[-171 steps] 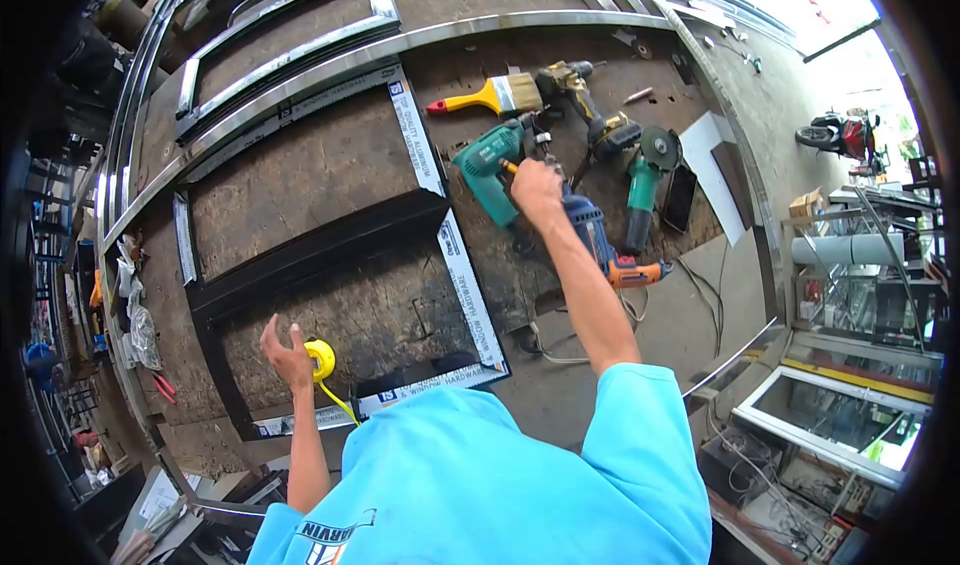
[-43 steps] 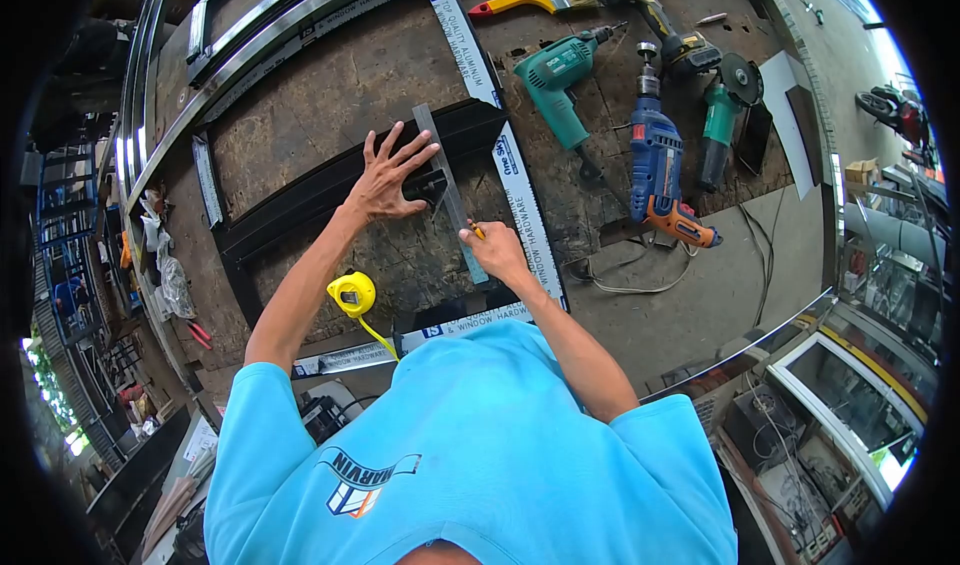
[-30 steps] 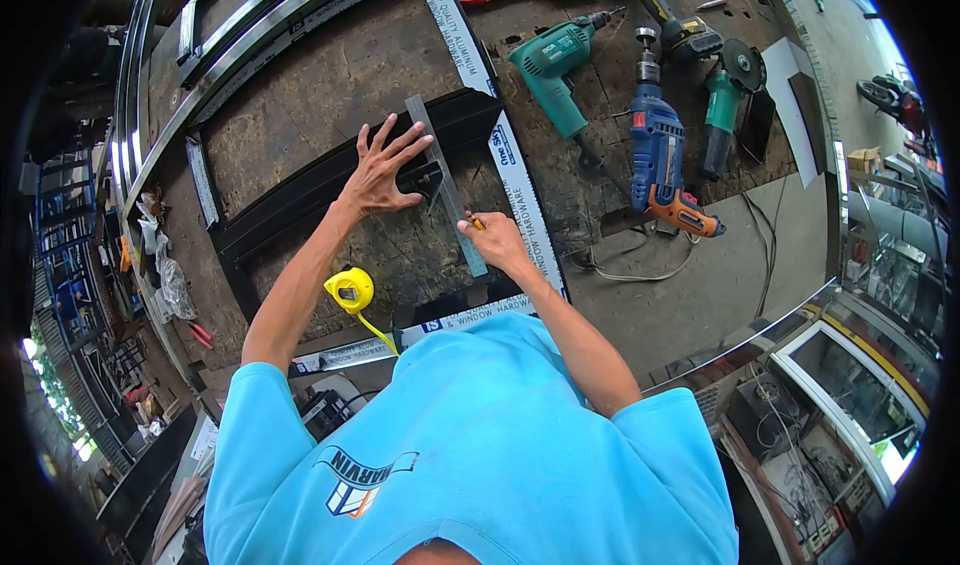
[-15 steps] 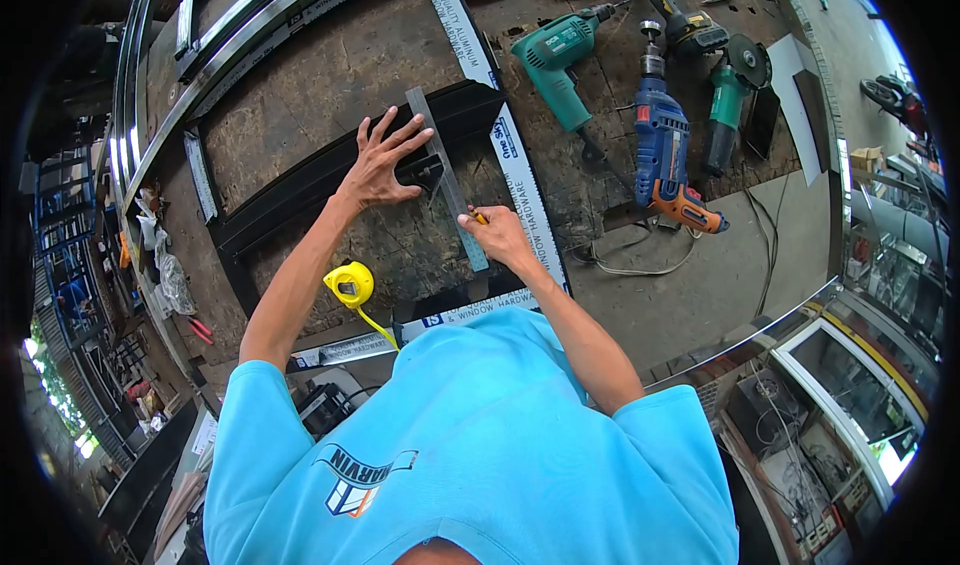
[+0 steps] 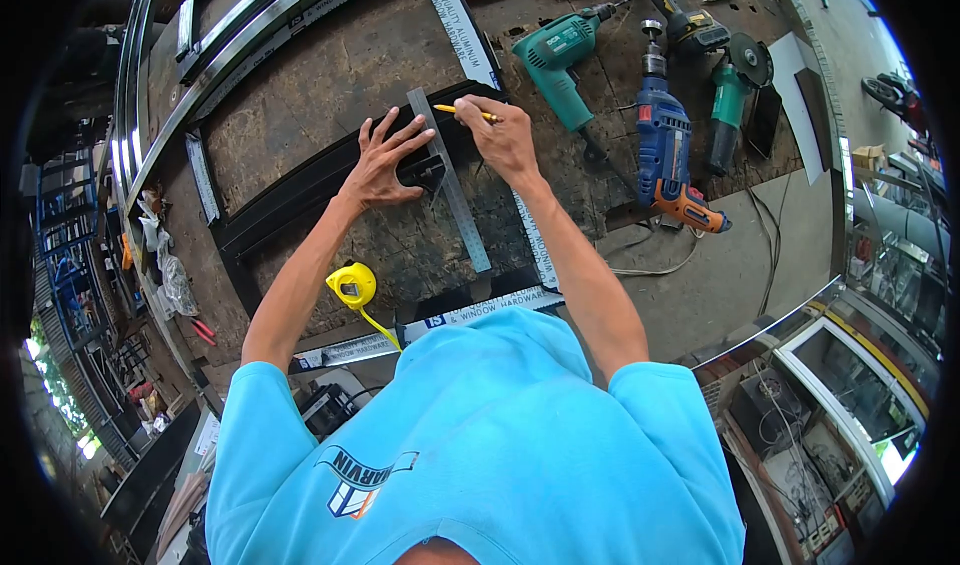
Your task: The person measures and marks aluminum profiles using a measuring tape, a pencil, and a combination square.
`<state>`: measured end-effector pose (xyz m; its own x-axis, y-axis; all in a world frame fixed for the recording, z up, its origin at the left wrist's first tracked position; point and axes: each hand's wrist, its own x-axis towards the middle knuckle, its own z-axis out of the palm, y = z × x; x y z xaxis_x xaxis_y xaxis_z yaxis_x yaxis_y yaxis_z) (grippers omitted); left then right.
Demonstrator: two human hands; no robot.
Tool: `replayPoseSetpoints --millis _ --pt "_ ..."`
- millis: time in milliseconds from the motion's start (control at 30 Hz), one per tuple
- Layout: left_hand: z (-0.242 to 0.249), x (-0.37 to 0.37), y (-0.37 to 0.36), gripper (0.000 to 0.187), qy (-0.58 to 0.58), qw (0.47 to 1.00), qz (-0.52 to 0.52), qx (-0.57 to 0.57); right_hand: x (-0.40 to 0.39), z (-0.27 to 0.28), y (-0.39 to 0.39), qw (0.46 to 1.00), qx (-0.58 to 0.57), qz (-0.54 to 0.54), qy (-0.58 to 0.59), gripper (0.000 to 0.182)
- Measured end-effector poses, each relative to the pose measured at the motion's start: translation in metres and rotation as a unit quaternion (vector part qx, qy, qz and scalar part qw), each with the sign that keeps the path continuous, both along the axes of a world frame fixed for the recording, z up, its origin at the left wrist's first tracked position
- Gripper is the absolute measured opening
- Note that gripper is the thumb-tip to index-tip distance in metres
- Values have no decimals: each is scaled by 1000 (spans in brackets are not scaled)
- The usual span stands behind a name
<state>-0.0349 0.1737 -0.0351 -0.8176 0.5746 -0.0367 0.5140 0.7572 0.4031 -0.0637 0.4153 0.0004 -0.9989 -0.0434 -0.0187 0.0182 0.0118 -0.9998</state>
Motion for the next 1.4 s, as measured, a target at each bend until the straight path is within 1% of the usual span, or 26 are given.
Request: replayPoseSetpoints --millis 33,67,133,167,233,367,467,567,633,767,900,967,1033,1100,1133,1200,1233,1267,1300,1333,1400 --pt "1 1 0 105 -5 1000 1 0 -6 -3 -1 997 71 37 -14 31" --pt "1 2 1 105 -6 1000 2 -1 -7 -7 -2 997 70 39 -15 31" --pt "1 1 1 105 -3 1000 5 5 -9 -5 -7 991 130 26 14 30" --pt "1 2 1 105 -5 1000 7 5 -9 -6 -8 991 130 28 13 30" --pt "3 1 2 104 -4 1000 9 5 -9 -9 -9 986 157 11 49 30" --pt "7 2 4 103 -13 1000 17 -8 -8 -9 -10 988 150 28 36 30" --pt "6 2 4 103 -8 1000 16 -3 -6 -7 -11 983 174 53 16 34" --pt "5 2 3 103 -4 1000 14 0 2 -7 -10 980 183 57 44 34" --pt "2 2 3 103 2 1000 12 -5 10 -4 -6 978 191 59 57 29" --pt "0 3 2 104 9 1000 11 3 26 4 7 971 214 92 45 32" --pt "-5 1 0 105 14 1000 5 -4 36 10 10 967 222 106 61 25" --pt "-6 1 -1 106 17 1000 2 -13 39 5 12 963 232 108 79 26" --pt "-8 1 -1 104 10 1000 0 -16 38 14 13 958 244 113 100 27" --pt "-8 4 0 101 24 999 3 -21 40 26 10 988 149 33 -35 33" --pt "-7 1 0 99 38 999 4 -26 38 28 9 988 149 38 -27 33" --pt "-4 4 1 100 46 998 1 -35 40 27 14 993 106 -43 -14 40" --pt "-2 3 1 100 32 998 1 -54 41 28 22 984 151 -5 -95 42" --pt "1 3 3 100 19 997 2 -72 45 28 23 984 153 -4 -87 42" --pt "3 3 3 101 18 996 2 -84 52 39 18 957 181 51 -220 42" --pt "4 5 4 101 25 996 6 -83 61 48 13 909 205 105 -349 43" --pt "8 4 5 100 19 995 4 -98 83 16 5 899 316 186 -238 39"
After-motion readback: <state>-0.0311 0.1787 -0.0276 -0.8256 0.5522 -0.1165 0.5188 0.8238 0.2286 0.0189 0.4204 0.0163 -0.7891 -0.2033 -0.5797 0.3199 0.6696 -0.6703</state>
